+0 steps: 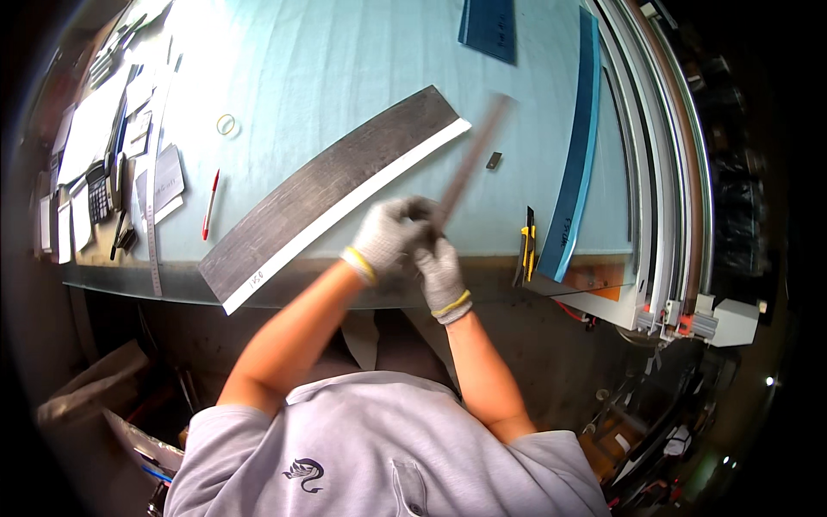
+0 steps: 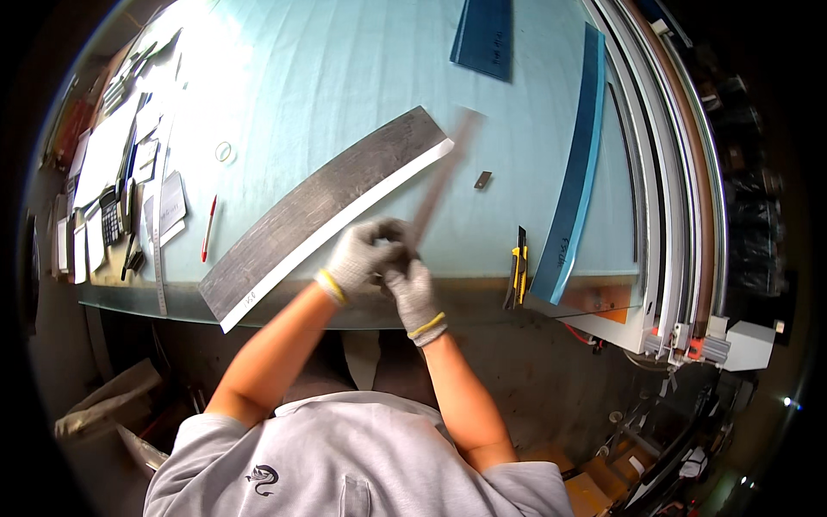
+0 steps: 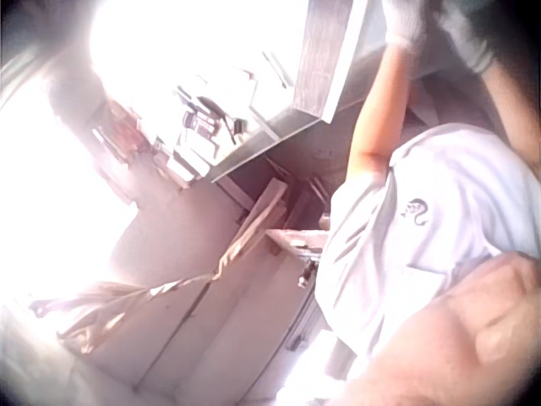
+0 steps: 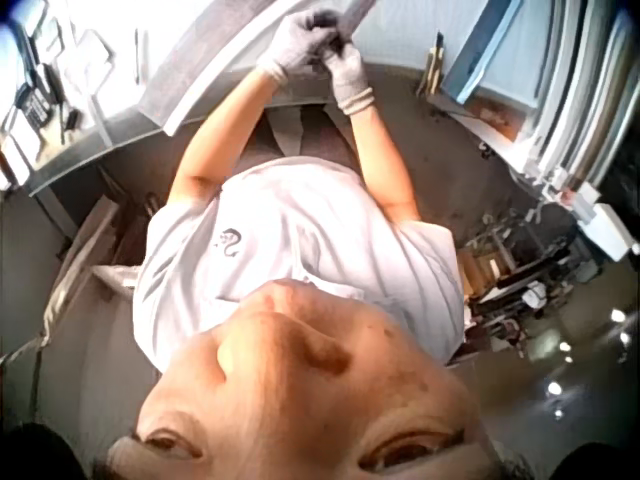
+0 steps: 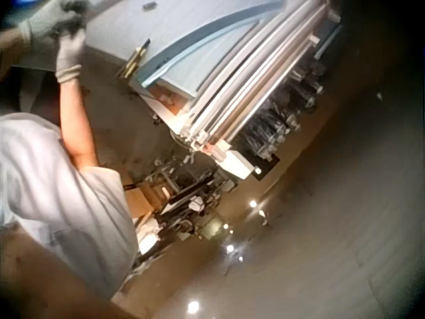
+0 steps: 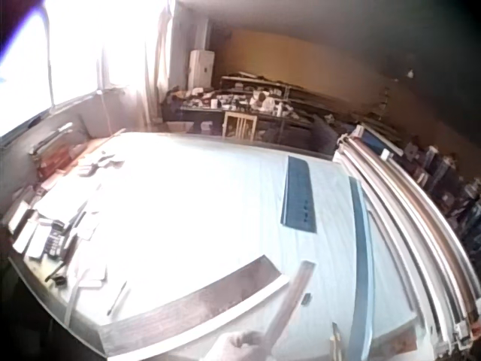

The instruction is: The person measures and marks blue and dark gray rectangular strips on a workbench using a metal ruler and a red marker. They also use a calculator to perform calculations and write down results on paper pads. The person handles the strips, ruler, marker, and calculator throughout the task.

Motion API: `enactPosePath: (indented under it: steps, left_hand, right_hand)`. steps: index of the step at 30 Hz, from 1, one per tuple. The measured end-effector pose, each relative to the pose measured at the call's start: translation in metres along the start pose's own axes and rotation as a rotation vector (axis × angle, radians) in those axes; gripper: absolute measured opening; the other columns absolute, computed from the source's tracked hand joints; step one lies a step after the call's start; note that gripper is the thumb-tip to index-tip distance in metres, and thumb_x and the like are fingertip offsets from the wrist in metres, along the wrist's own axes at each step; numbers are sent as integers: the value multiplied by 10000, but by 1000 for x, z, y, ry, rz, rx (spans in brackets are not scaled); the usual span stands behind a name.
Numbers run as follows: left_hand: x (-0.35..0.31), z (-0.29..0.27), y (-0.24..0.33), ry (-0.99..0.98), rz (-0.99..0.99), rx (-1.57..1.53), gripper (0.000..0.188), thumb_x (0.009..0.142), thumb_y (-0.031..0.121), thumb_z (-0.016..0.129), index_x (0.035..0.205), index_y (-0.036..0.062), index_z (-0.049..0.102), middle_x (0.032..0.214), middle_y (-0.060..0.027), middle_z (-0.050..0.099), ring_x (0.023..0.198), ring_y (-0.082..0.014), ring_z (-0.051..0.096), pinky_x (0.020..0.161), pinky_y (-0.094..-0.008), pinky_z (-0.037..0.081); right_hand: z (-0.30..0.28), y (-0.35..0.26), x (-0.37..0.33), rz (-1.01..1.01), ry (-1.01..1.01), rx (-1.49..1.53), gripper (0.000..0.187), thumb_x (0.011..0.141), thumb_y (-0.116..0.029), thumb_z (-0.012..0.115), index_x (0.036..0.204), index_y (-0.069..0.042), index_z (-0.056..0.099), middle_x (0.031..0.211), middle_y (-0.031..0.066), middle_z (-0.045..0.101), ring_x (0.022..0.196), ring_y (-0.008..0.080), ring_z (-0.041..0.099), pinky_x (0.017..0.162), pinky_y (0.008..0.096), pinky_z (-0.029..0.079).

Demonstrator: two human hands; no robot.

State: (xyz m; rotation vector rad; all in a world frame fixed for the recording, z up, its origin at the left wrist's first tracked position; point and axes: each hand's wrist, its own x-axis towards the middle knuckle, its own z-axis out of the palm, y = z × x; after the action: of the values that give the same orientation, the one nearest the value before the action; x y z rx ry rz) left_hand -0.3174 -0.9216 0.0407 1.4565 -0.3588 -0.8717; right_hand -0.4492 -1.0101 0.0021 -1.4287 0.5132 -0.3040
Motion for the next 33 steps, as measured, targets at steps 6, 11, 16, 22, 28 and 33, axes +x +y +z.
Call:
enactPosePath:
  steps: [6, 11, 16, 22, 28, 33]
  left_hand:
    - [34, -16, -28, 412, 445, 1161, 520, 911, 334, 742, 1387, 171, 607, 1479, -106, 560, 1388, -379, 480, 1149, -558, 369]
    - [-28, -76, -55, 179, 235, 1479, 724, 897, 349, 752, 1554, 265, 462, 1658, -86, 371, 1524, -364, 337, 1233, -542, 272]
    - [-69, -78, -40, 163, 299, 1423, 605, 830, 225, 773, 1407, 166, 601, 1496, -105, 543, 1378, -366, 482, 1144, -536, 368]
    - [29, -33, -42, 316, 554, 1303, 369, 853, 136, 744, 1217, 122, 687, 1327, -89, 647, 1258, -342, 574, 1062, -486, 444]
    - [70, -26, -57, 388, 555, 1284, 286, 841, 84, 740, 1117, 98, 668, 1249, -93, 664, 1193, -352, 597, 1014, -486, 471]
    - [73, -26, -57, 391, 592, 1280, 284, 825, 99, 747, 1095, 77, 661, 1231, -104, 657, 1158, -357, 603, 987, -492, 482]
  right_hand:
    - [-86, -7, -22, 313, 283, -38, 230, 1062, -157, 572, 1209, -13, 674, 724, -14, 537, 553, 78, 460, 502, 258, 400]
    - [-127, 7, -45, 63, 434, -748, 358, 930, -129, 716, 1264, -15, 662, 1094, 157, 737, 970, 302, 709, 906, 415, 547]
    - [-101, 11, -47, 186, 376, -659, 443, 889, -99, 756, 1306, 0, 645, 1111, 167, 738, 980, 257, 720, 901, 369, 553]
    - [-55, 13, -22, -19, 326, -706, 504, 877, -140, 790, 1337, -22, 619, 1239, 205, 710, 1142, 373, 695, 971, 422, 554]
    - [-53, 21, 1, -87, 325, -735, 522, 886, -145, 783, 1363, -45, 596, 1251, 202, 700, 1142, 381, 689, 964, 430, 555]
    - [-61, 25, 9, -60, 313, -819, 533, 880, -163, 787, 1369, -72, 597, 1209, 181, 718, 1050, 380, 714, 884, 438, 576]
